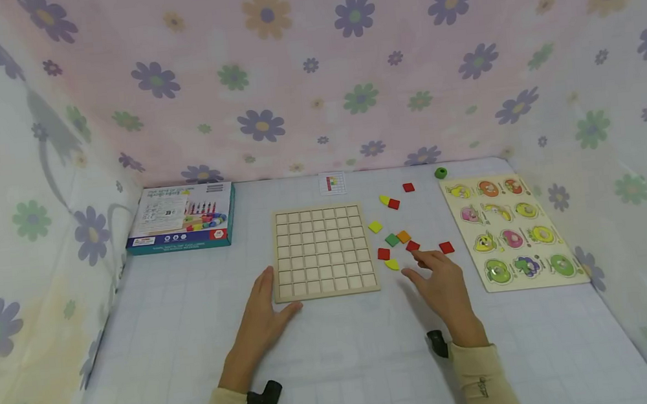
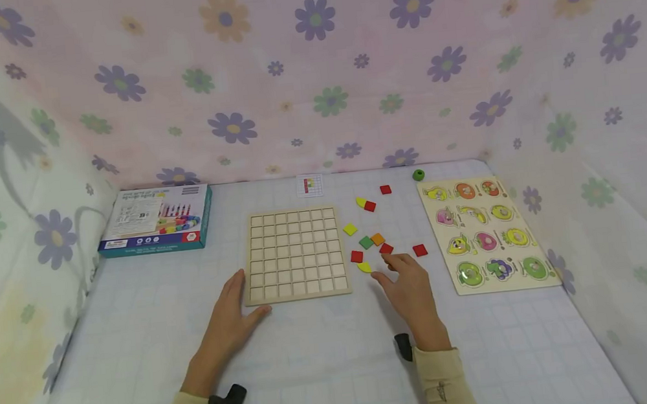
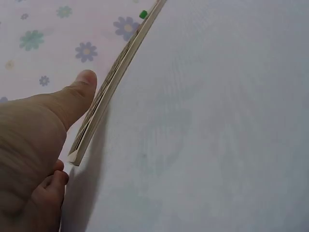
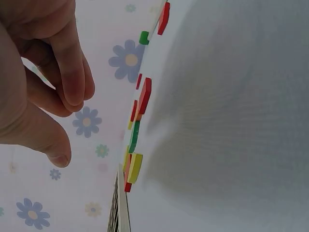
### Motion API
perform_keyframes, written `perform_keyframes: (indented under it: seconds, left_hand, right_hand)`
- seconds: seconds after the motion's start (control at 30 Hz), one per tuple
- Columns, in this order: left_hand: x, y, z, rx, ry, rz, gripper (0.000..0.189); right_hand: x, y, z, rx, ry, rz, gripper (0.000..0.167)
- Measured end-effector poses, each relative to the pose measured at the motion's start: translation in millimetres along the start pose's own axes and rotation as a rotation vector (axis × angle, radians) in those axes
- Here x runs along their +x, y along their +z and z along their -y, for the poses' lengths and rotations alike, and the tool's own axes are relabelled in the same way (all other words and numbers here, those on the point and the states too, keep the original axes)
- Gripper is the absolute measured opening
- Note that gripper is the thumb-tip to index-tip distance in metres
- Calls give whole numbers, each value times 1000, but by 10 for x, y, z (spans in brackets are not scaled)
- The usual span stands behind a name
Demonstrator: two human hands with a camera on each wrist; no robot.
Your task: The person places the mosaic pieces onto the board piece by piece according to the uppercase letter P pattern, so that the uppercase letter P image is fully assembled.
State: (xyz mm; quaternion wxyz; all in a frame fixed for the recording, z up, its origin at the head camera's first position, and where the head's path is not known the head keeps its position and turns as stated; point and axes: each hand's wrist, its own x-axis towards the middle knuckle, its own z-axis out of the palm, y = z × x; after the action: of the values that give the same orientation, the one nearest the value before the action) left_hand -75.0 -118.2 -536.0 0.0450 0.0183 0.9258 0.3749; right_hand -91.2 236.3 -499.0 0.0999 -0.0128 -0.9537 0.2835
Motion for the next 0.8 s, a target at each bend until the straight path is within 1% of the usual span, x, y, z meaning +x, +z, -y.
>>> perform_keyframes:
  seconds: [0.2, 0.33, 0.5, 0.67, 0.8]
  left_hand:
    - [73, 51, 40, -13, -2, -39, 114]
    - [99, 61, 26, -23, -1, -49, 115]
    - [117, 54, 17, -27, 12, -50, 115]
    - [143, 53, 19, -23, 26, -47, 114]
    - [165, 59, 5, -7, 6, -38, 115]
  right_hand:
    - [45, 51, -11, 37, -13, 29, 49]
    - [69, 86, -27, 44, -6, 50, 48]
    - [113, 123, -53, 57, -18, 64, 47]
    - [141, 157, -46, 65, 30, 115, 48]
    - [148, 203, -34, 52, 75, 159, 49]
